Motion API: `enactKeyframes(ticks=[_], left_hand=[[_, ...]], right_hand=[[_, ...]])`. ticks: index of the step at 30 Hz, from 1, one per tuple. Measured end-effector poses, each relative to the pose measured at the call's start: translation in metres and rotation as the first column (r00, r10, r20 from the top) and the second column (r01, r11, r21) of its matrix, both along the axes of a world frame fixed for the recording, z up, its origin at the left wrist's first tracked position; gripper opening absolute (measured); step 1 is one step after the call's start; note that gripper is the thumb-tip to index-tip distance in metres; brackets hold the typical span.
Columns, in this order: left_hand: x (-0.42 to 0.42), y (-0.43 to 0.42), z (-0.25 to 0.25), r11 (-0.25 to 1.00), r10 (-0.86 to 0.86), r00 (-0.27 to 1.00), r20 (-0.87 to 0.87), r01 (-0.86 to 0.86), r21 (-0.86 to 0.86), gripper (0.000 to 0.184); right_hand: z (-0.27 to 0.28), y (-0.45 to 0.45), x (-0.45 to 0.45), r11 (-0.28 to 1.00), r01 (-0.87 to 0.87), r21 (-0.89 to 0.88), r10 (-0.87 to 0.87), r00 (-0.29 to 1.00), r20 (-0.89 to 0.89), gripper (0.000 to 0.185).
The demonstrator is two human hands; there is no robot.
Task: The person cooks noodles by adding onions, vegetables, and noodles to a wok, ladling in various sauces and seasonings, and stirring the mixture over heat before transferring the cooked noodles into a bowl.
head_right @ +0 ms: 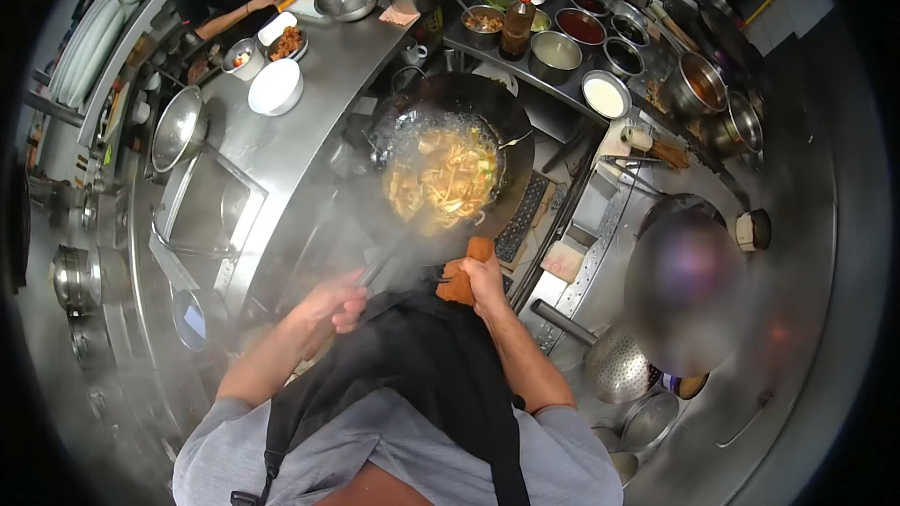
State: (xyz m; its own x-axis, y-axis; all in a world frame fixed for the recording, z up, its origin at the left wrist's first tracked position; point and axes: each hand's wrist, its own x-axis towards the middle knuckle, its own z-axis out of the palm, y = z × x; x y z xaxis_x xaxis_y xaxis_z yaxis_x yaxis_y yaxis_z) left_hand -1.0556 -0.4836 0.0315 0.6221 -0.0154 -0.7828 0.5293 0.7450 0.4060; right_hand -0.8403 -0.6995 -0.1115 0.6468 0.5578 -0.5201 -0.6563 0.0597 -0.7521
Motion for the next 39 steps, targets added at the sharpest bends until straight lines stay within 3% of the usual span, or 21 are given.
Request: enactKeyframes(ticks=[2,3,5,8,12,15,18,21,24,27,30,33,34,37,39], left_hand=[[0.014,-0.009,0.033,0.995,-0.084,0.994,0.065,0.081,0.057,0.071],[0.017,-0.010,0.043,0.956,-0.175,0.985,-0.005,0.171,0.240,0.072],[0.018,-0.011,0.063,0.755,-0.304,0.934,-0.190,0.358,0.550,0.074],[0.020,-0.009,0.103,0.467,-0.327,0.868,-0.375,0.493,0.734,0.070],[0.034,0.003,0.121,0.375,-0.229,0.890,-0.394,0.454,0.808,0.070],[0.057,0.031,0.078,-0.078,-0.260,0.919,-0.298,0.287,0.955,0.070],[0.102,0.047,0.044,-0.239,-0.124,0.853,-0.506,0.469,0.850,0.069],[0.112,0.049,0.026,-0.130,-0.227,0.863,-0.451,0.432,0.892,0.072],[0.089,0.050,0.079,-0.161,-0.403,0.767,-0.498,0.477,0.864,0.072],[0.059,0.057,0.107,-0.091,-0.420,0.806,-0.417,0.420,0.903,0.069],[0.068,0.061,0.119,-0.169,-0.265,0.803,-0.534,0.506,0.846,0.069],[0.084,0.078,0.078,-0.251,-0.141,0.809,-0.571,0.528,0.811,0.067],[0.080,0.088,0.047,-0.144,-0.168,0.824,-0.540,0.522,0.841,0.065],[0.091,0.050,0.046,0.436,-0.271,0.884,-0.381,0.465,0.770,0.063],[0.082,0.030,0.020,0.893,-0.141,0.972,-0.189,0.207,0.400,0.050]], right_hand=[[0.012,-0.004,0.017,0.998,-0.058,-0.006,0.058,0.997,-0.046,0.031],[0.022,-0.003,0.024,0.997,-0.074,-0.003,0.073,0.993,-0.089,0.033],[0.057,0.000,0.037,0.995,-0.102,0.007,0.102,0.980,-0.170,0.037],[0.066,0.004,0.054,0.991,-0.130,0.040,0.136,0.967,-0.213,0.038],[0.045,0.008,0.069,0.989,-0.120,0.089,0.135,0.976,-0.174,0.035],[0.051,0.013,0.077,0.986,-0.107,0.129,0.127,0.979,-0.158,0.034],[0.062,0.017,0.083,0.980,-0.109,0.169,0.133,0.982,-0.137,0.033],[0.058,0.020,0.094,0.976,-0.127,0.176,0.148,0.983,-0.111,0.033],[0.051,0.023,0.104,0.975,-0.145,0.166,0.165,0.980,-0.114,0.033],[0.040,0.020,0.108,0.979,-0.143,0.146,0.161,0.980,-0.115,0.034],[0.053,0.018,0.107,0.982,-0.132,0.133,0.147,0.983,-0.111,0.036],[0.066,0.023,0.100,0.982,-0.116,0.151,0.128,0.989,-0.074,0.038],[0.065,0.024,0.099,0.982,-0.117,0.149,0.126,0.991,-0.050,0.040],[0.059,0.035,0.100,0.991,-0.102,0.086,0.100,0.995,0.029,0.042],[0.051,0.045,0.101,0.994,-0.095,0.049,0.091,0.994,0.068,0.043]])
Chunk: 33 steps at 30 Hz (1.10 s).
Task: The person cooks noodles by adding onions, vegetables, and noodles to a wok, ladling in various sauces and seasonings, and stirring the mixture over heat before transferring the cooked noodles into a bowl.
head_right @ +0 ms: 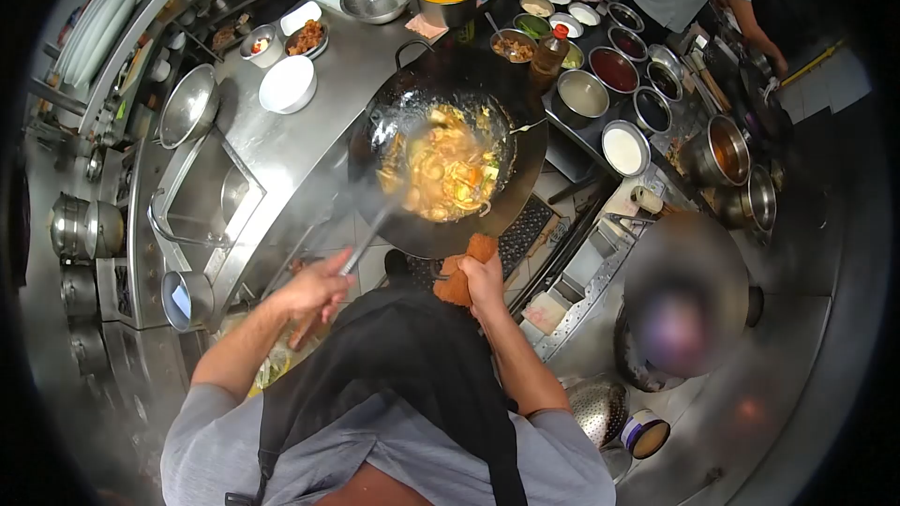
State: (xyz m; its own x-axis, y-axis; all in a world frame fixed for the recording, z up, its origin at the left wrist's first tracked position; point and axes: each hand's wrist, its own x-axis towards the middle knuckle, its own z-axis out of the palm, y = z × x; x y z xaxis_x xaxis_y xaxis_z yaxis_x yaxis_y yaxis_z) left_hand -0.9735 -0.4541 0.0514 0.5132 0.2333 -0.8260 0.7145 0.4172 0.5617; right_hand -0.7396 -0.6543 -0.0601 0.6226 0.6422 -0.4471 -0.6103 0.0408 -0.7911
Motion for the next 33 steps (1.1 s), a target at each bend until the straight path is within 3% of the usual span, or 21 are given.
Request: enactKeyframes(ticks=[1,3,6,11,14,17,20,29,33], left_hand=[[0.002,0.001,0.002,0.975,0.100,0.993,0.068,-0.084,-0.207,0.049],[0.001,0.003,0.008,0.776,0.328,0.935,0.132,-0.187,-0.602,0.046],[-0.011,0.015,0.003,0.544,0.470,0.871,0.140,-0.161,-0.823,0.038],[-0.021,0.065,0.036,0.671,0.438,0.869,0.231,-0.145,-0.727,0.046],[-0.032,0.108,0.056,0.726,0.449,0.855,0.261,-0.178,-0.664,0.053],[-0.041,0.160,0.081,0.788,0.440,0.840,0.318,-0.191,-0.585,0.064],[-0.053,0.207,0.092,0.776,0.488,0.802,0.345,-0.217,-0.593,0.055],[-0.092,0.312,0.105,0.813,0.540,0.756,0.370,-0.355,-0.462,0.053],[-0.108,0.335,0.100,0.785,0.592,0.731,0.339,-0.427,-0.449,0.055]], right_hand=[[-0.003,0.007,0.000,1.000,0.002,-0.008,-0.002,1.000,0.013,0.043],[-0.008,0.016,-0.002,1.000,0.009,-0.010,-0.008,1.000,0.008,0.044],[-0.005,0.029,-0.010,1.000,0.024,-0.018,-0.024,1.000,-0.021,0.042],[0.019,0.068,-0.016,0.993,0.000,-0.117,0.001,1.000,0.008,0.037],[0.038,0.112,-0.024,0.995,0.102,-0.009,-0.102,0.994,0.031,0.037],[0.045,0.156,-0.027,0.997,0.081,-0.007,-0.081,0.996,0.044,0.038],[0.063,0.206,-0.030,0.993,0.106,0.049,-0.109,0.992,0.062,0.040],[0.079,0.321,-0.036,0.990,0.132,0.052,-0.137,0.983,0.122,0.036],[0.092,0.359,-0.038,0.985,0.157,0.072,-0.166,0.975,0.148,0.044]])
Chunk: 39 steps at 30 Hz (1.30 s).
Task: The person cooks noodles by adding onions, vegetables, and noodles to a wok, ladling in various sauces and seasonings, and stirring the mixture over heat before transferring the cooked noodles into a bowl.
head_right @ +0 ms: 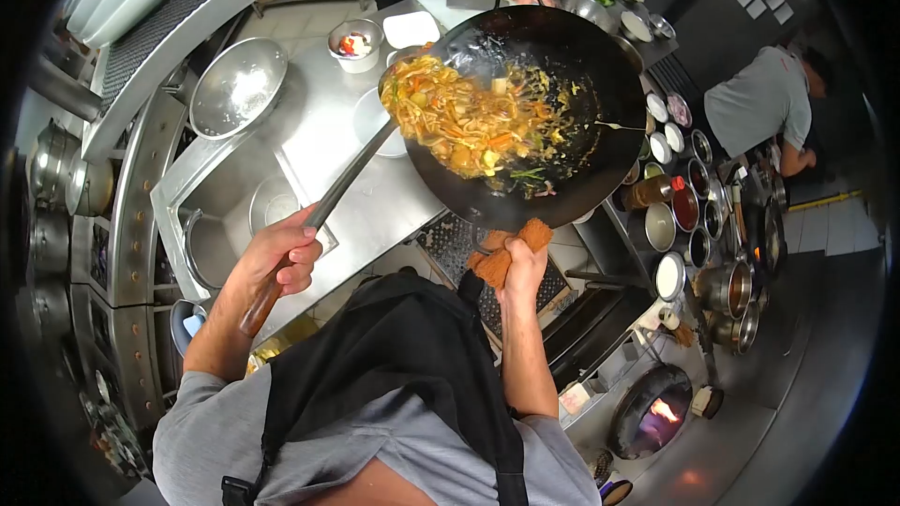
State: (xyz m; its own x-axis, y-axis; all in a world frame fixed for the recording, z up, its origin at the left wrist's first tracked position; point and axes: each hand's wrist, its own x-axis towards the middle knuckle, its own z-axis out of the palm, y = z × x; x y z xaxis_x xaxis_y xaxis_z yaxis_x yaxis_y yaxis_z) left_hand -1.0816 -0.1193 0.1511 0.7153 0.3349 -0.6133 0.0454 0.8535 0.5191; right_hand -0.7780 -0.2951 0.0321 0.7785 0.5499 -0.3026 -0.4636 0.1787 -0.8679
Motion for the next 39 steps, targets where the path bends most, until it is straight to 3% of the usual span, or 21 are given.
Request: enactKeyframes(ticks=[5,11,14,17,19,21,23,27,31,34,39], left_hand=[[-0.009,0.011,-0.015,0.997,0.064,0.998,-0.012,-0.064,0.038,0.056],[-0.016,0.024,-0.051,0.969,0.064,0.987,-0.144,-0.026,0.247,0.066],[-0.014,0.023,-0.075,0.892,0.121,0.931,-0.345,0.051,0.449,0.067],[-0.014,0.018,-0.080,0.766,0.098,0.834,-0.543,0.285,0.576,0.066],[-0.027,0.010,-0.098,0.363,0.242,0.753,-0.612,0.514,0.777,0.068],[-0.031,0.002,-0.098,0.127,0.338,0.709,-0.619,0.618,0.776,0.071],[-0.029,-0.005,-0.078,0.127,0.361,0.684,-0.634,0.637,0.760,0.073],[-0.022,0.026,-0.067,0.097,0.315,0.779,-0.542,0.541,0.835,0.072],[0.022,0.069,-0.057,-0.001,0.345,0.664,-0.663,0.707,0.707,0.066],[0.019,0.086,-0.070,-0.034,0.314,0.715,-0.624,0.665,0.746,0.068],[-0.014,0.073,-0.061,-0.098,0.298,0.665,-0.685,0.735,0.671,0.069]], right_hand=[[0.000,0.029,0.003,0.999,0.024,0.046,-0.027,0.997,0.076,0.045],[-0.003,0.052,0.007,0.999,0.018,0.051,-0.025,0.988,0.150,0.047],[-0.003,0.059,0.009,0.999,0.040,0.020,-0.043,0.984,0.172,0.047],[-0.008,0.059,0.018,0.999,0.008,0.035,-0.013,0.987,0.157,0.046],[-0.013,0.057,0.023,1.000,0.005,0.018,-0.007,0.987,0.163,0.045],[-0.012,0.057,0.027,1.000,-0.012,0.021,0.008,0.986,0.166,0.045],[-0.004,0.057,0.028,0.998,-0.042,0.045,0.034,0.986,0.165,0.045],[-0.004,0.057,0.035,0.999,-0.042,0.032,0.035,0.980,0.198,0.040],[-0.011,0.057,0.041,0.995,-0.075,0.061,0.061,0.977,0.206,0.037],[-0.006,0.063,0.042,0.990,-0.103,0.096,0.079,0.970,0.229,0.037],[-0.015,0.083,0.045,0.983,-0.130,0.132,0.096,0.967,0.236,0.037]])
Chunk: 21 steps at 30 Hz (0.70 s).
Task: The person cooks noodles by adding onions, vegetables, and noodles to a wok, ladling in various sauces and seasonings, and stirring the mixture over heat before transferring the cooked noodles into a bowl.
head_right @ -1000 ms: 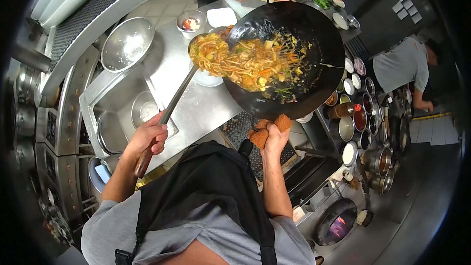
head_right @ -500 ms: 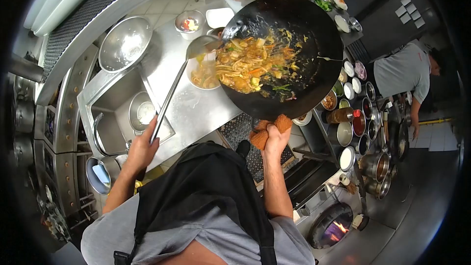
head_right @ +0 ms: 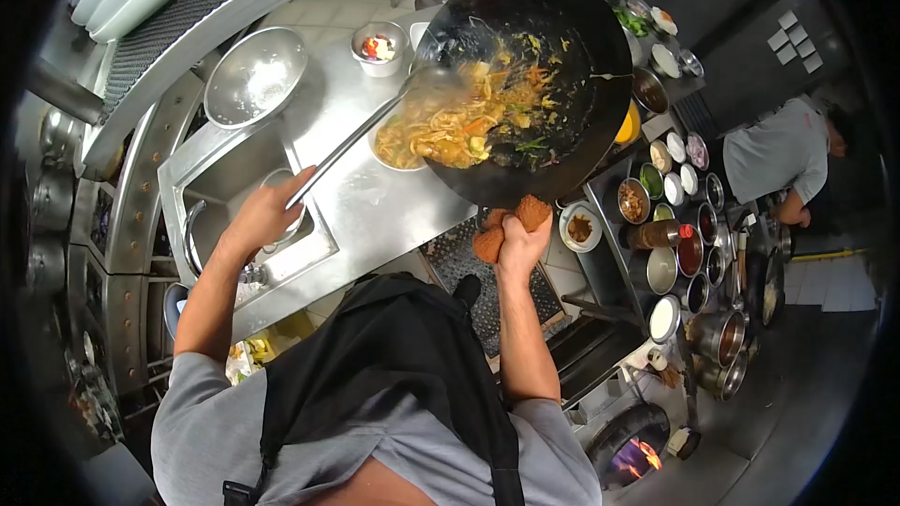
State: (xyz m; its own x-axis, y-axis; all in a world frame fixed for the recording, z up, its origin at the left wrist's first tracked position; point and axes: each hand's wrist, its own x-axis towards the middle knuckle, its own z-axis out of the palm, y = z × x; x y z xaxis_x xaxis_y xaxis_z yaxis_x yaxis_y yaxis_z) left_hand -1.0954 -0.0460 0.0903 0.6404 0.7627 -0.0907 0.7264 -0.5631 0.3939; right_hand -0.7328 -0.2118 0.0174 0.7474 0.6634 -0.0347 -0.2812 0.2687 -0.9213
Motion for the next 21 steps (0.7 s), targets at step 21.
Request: enactKeyframes(ticks=[21], left_hand=[[0.031,-0.008,-0.010,0.995,0.095,0.993,-0.065,-0.093,0.041,0.067]], right_hand=[[-0.037,0.024,0.017,1.000,0.011,0.027,-0.013,0.994,0.104,0.038]])
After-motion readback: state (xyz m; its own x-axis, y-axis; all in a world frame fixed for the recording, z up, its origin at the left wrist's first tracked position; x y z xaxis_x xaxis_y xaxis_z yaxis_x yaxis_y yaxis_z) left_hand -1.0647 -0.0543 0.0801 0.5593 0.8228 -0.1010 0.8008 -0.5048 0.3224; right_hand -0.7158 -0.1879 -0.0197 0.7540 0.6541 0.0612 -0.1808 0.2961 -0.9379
